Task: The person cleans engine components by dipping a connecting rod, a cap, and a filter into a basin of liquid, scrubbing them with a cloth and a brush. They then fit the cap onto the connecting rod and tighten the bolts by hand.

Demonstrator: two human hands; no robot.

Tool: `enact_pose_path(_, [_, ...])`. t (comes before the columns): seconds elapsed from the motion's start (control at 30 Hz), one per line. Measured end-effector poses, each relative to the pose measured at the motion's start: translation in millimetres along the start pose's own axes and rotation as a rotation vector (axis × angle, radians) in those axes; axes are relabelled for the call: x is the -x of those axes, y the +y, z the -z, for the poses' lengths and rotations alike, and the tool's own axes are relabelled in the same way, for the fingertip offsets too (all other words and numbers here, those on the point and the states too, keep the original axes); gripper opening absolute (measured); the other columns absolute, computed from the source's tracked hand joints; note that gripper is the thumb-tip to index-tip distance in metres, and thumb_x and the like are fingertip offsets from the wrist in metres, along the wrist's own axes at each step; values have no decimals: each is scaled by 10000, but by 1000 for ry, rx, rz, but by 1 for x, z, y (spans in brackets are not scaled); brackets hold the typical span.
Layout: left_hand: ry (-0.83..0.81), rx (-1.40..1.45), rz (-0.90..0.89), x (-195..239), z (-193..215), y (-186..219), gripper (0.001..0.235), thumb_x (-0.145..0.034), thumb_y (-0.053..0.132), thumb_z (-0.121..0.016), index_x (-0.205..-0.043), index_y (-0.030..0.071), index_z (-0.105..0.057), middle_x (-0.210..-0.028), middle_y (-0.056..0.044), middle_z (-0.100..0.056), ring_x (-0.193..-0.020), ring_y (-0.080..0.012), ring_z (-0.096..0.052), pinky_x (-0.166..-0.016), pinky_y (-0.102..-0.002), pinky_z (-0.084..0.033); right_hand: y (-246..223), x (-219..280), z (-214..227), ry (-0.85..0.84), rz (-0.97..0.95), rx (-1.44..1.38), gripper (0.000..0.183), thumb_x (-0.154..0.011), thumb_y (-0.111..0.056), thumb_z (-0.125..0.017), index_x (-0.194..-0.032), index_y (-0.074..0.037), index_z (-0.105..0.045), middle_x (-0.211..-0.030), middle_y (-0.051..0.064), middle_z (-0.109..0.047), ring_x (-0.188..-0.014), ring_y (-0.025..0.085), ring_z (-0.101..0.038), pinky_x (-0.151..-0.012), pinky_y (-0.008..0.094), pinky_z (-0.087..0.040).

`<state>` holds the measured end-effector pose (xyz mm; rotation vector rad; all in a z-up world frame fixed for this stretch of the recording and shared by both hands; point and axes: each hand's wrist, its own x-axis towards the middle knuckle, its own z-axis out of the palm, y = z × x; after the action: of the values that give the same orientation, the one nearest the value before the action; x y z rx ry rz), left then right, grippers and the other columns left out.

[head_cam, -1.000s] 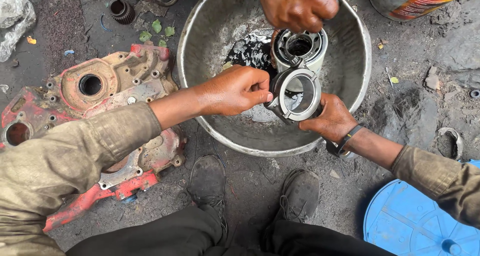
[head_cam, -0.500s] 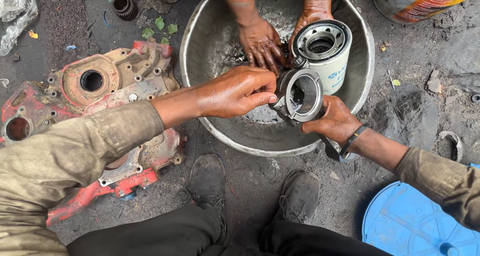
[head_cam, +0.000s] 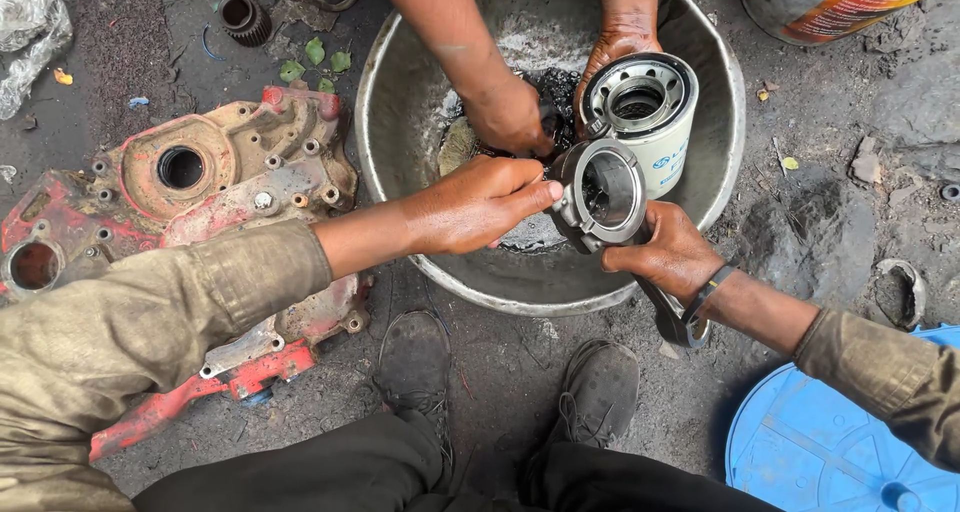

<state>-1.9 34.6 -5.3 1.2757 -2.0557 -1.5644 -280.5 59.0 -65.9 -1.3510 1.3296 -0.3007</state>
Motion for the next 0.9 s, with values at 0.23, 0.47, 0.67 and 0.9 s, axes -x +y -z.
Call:
enact_pose_path(0.23, [9,-21,-109,1,-17,-5,521,-1048,407,-538,-702,21,-594,-539,-39,-484,-520,-111,-445,-527,-400,-414,14,4,3,-138,25,-27,414,-672,-37,-790,-1077,-6,-711,-964,48,-762,-876,126,-683,-799,324,-566])
enact_pose_path(0.47, [-93,186,-129,0,-23,4,493,-1045,414,-529,-714,53,-586,-566,21,-510,-539,-79,-553,-526,-378,-488,35,22,12,-240,-74,-129,369,-700,-2,-763,-1064,-3,-704,-865,57,-717,-780,126,-659,-713,332,-558])
enact_pose_path(0.67, [-274,-227,-119,-32,-4,-23,556,-1056,515,-459,-770,56,-589,-640,-97,-591,-604,-220,-608,-621,-449,-474,116,76,35,-79,-58,-189,434,-700,-2,-789,-1123,-3,-694,-957,42,-746,-865,134,-673,-781,324,-563])
enact_pose_path(0.9, [-596,-871,45,-68,5,-102,375,-957,476,-549,-1015,140,-704,-1026,-131,-733,-1022,-372,-691,-888,-521,-526,257,213,65,350,-415,72,439,-671,-146,-878,-1080,-47,-755,-955,59,-785,-918,180,-707,-855,355,-549])
